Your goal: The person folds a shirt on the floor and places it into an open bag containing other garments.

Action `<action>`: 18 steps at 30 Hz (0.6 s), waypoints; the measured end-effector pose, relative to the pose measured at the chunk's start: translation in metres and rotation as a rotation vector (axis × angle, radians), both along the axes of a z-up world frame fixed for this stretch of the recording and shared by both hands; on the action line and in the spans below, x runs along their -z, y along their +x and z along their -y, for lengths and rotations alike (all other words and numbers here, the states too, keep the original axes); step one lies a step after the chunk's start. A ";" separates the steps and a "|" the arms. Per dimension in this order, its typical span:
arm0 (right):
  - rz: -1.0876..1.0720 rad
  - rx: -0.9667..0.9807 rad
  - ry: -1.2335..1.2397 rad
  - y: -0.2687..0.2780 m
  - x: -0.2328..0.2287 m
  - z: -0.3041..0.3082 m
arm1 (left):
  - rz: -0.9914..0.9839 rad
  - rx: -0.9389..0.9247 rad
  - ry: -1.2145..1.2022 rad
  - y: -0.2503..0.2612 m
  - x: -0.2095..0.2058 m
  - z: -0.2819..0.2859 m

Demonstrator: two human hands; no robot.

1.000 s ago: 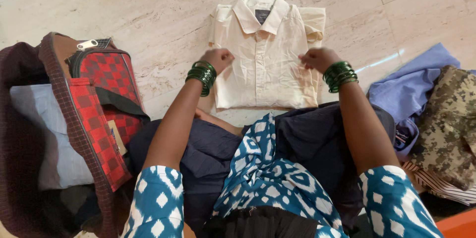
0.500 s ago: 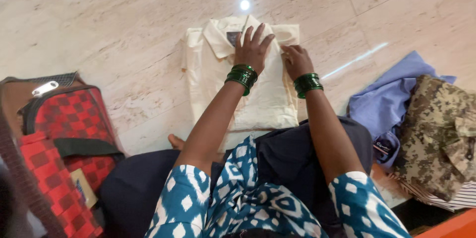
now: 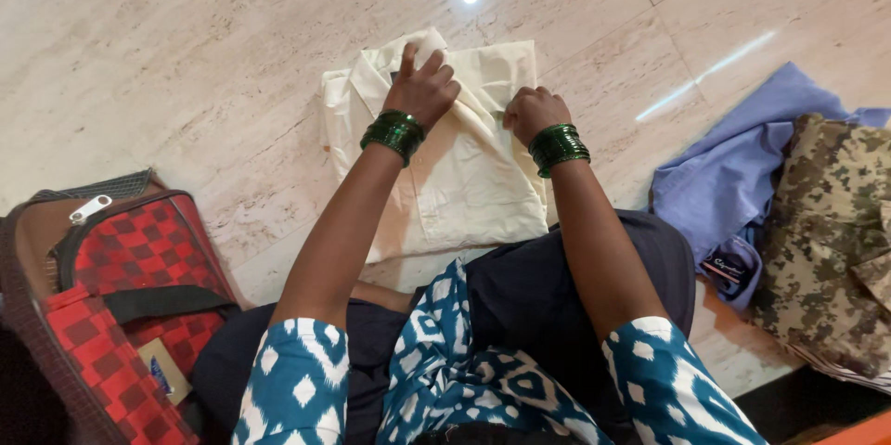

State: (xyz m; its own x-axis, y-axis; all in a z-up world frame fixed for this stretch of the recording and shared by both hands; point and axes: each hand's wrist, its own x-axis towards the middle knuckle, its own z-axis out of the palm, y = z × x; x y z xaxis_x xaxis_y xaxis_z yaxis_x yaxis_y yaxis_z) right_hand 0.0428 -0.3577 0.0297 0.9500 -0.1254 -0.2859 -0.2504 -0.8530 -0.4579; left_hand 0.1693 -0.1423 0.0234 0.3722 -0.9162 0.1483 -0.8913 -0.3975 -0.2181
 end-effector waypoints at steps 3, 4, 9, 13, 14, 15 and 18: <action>-0.131 -0.013 -0.121 0.006 -0.011 -0.011 | -0.073 -0.080 -0.090 -0.014 -0.008 -0.022; -0.112 0.099 -0.058 0.007 -0.014 -0.017 | -0.197 -0.145 -0.154 -0.015 -0.010 -0.027; -0.107 0.308 0.140 0.008 -0.033 -0.037 | -0.472 -0.463 -0.240 -0.014 -0.017 -0.009; 0.071 0.198 0.148 0.002 -0.042 -0.046 | -0.344 -0.620 -0.251 -0.011 -0.010 0.015; 0.190 0.143 0.149 0.001 -0.040 -0.047 | -0.343 -0.620 -0.251 -0.006 -0.004 0.019; 0.191 0.143 0.149 0.001 -0.037 -0.047 | -0.443 -0.756 -0.221 0.002 0.003 0.026; 0.252 0.195 0.144 0.002 -0.017 -0.047 | -0.683 -0.937 -0.220 0.010 0.020 0.027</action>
